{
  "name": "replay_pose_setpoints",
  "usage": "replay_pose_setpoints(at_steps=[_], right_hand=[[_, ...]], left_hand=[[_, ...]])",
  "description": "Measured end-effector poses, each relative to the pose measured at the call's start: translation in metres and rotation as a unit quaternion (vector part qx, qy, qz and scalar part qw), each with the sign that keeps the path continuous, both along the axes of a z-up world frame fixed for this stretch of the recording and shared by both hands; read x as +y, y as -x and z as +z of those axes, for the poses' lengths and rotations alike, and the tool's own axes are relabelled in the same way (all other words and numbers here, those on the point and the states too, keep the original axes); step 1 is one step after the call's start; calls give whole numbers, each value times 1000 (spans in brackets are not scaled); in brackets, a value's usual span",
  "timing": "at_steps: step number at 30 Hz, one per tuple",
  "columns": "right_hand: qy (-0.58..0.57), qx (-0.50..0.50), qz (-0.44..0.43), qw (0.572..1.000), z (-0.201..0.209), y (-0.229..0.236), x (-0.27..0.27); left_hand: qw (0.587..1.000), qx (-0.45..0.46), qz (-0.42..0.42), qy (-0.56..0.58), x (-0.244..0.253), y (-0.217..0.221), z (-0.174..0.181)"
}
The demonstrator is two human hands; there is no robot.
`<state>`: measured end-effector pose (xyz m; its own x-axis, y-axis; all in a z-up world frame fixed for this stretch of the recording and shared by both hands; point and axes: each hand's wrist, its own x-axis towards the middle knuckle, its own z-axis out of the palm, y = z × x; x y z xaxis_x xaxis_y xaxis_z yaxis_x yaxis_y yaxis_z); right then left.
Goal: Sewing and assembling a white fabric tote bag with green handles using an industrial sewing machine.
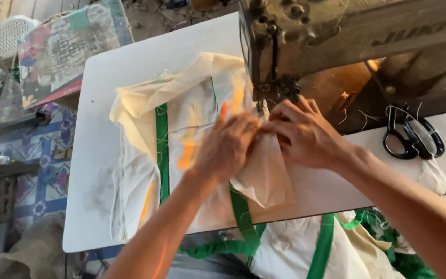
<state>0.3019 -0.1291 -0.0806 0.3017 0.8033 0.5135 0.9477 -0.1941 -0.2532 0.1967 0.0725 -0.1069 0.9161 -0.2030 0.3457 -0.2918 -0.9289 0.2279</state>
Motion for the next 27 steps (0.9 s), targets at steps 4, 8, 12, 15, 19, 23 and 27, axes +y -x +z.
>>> replay_pose_setpoints(at_steps=[4,8,12,15,19,23,27], right_hand=[[-27,-23,35,999,13,41,-23],[-46,-66,99,992,27,68,-37],[-68,-152,135,977,41,67,-42],[-79,-166,125,975,36,65,-45],[-82,-139,128,979,18,68,-47],[-74,-115,120,983,18,77,-43],[-12,-37,172,984,33,85,-44]], left_hand=[[999,-19,11,25,-14,20,-2],[1000,-9,-11,25,-13,24,7],[999,19,-18,43,-15,25,21],[998,40,-20,47,-15,26,22],[998,45,-14,38,-9,27,15],[998,40,-22,39,-5,27,14],[997,33,-56,42,-1,27,21]])
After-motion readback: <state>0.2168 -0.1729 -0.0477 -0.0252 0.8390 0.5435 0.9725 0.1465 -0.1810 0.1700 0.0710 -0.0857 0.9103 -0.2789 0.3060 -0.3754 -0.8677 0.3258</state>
